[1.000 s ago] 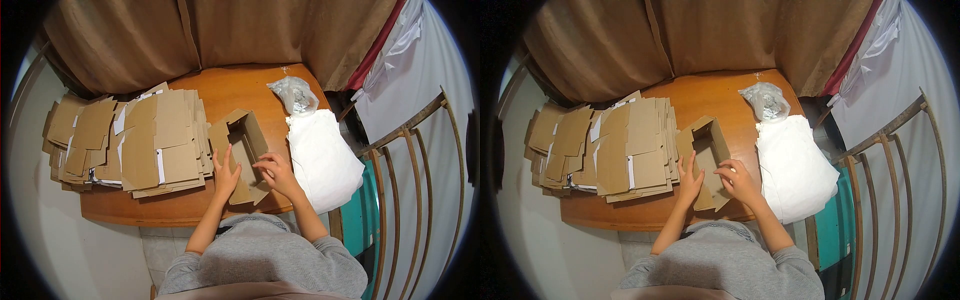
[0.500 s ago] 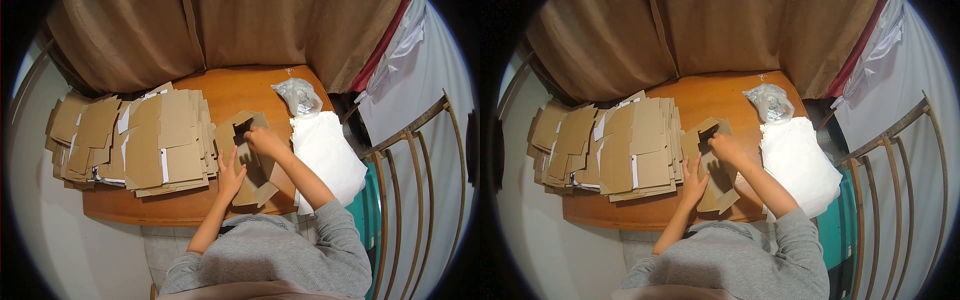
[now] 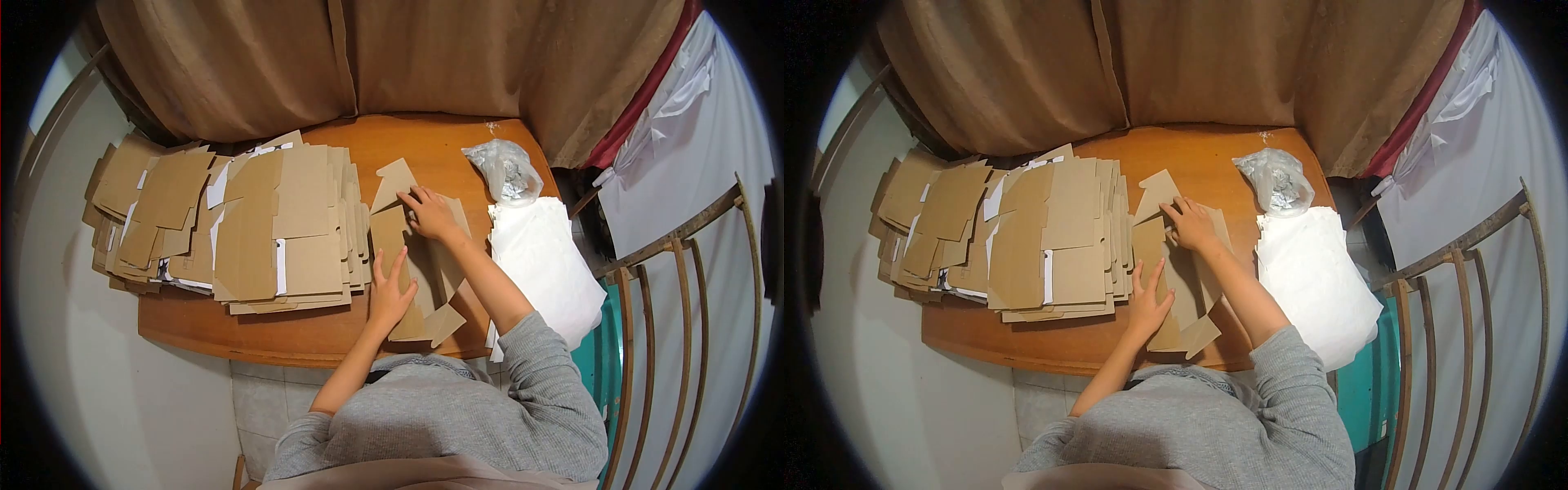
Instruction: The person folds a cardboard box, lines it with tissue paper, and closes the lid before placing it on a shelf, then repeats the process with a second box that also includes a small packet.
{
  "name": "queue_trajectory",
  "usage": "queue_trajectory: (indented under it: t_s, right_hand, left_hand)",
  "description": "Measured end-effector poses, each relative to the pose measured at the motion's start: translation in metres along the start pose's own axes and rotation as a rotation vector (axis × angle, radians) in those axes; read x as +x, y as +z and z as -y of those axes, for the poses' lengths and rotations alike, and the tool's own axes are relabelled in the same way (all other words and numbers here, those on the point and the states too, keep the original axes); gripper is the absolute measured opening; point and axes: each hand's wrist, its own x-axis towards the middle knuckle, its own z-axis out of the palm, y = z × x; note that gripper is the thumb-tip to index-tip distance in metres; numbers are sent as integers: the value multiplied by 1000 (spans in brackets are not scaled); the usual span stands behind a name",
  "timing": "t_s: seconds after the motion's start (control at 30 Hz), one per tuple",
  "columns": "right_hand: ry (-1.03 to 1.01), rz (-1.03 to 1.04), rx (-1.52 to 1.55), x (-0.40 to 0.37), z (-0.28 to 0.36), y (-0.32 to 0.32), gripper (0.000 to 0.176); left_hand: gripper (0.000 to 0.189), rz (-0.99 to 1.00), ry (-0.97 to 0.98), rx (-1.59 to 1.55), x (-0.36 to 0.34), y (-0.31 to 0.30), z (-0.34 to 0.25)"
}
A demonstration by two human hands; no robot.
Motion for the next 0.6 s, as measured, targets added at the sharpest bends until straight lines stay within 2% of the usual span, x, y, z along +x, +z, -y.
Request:
queue_trajectory:
  t_s: [0.17, 0.27, 0.37, 0.53, 0.6]
  right_hand:
    - [0, -59, -72, -18, 1, 9, 77]
    - [22, -7, -61, -28, -1, 11, 71]
    - [33, 35, -75, -47, 3, 9, 62]
    - [-27, -32, 103, -86, 8, 5, 40]
    - [-42, 7, 109, -104, 13, -3, 35]
  left_hand:
    - [67, 3, -11, 92, 0, 7, 4]
    - [65, -24, 19, 164, 1, 13, 9]
    - [65, -57, 54, 207, 1, 15, 10]
    - [64, -70, 69, 210, 0, 13, 4]
    - [64, -64, 46, 229, 0, 13, 4]
